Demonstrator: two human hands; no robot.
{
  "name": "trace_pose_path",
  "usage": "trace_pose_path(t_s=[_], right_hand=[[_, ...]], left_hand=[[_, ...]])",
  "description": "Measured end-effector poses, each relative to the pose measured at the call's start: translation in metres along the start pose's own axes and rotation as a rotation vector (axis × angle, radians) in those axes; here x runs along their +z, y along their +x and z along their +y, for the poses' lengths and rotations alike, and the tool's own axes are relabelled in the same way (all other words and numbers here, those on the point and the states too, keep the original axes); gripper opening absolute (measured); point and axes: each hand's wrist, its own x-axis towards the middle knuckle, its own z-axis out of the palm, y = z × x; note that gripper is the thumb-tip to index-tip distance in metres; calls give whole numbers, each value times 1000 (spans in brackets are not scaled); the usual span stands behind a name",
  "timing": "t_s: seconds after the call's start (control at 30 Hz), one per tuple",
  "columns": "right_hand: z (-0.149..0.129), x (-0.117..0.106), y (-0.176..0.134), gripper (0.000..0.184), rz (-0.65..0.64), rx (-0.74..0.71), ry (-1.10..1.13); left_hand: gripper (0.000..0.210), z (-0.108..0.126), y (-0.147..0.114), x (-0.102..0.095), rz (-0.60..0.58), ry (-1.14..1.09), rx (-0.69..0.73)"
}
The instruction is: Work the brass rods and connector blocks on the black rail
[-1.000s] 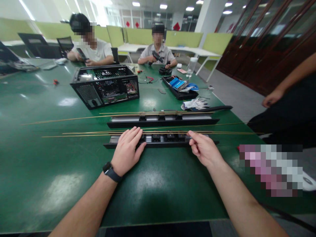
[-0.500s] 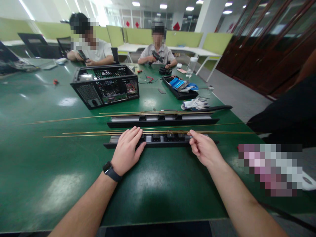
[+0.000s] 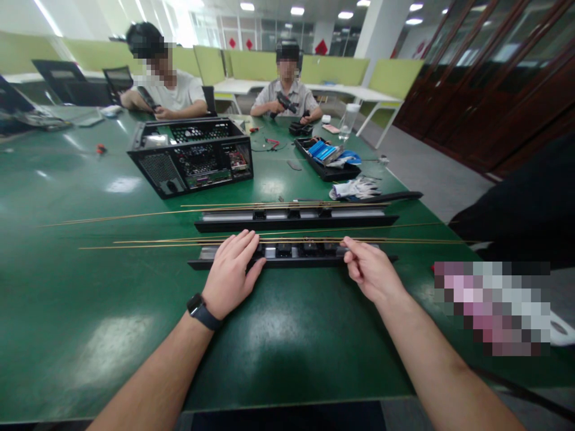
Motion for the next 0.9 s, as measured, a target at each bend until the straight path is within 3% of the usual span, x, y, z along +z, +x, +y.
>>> trace_pose_path(t_s=[0.9], right_hand=[[1, 0, 1, 50, 19, 0, 11]], left_hand=[[52, -1, 0, 0, 6, 2, 5]])
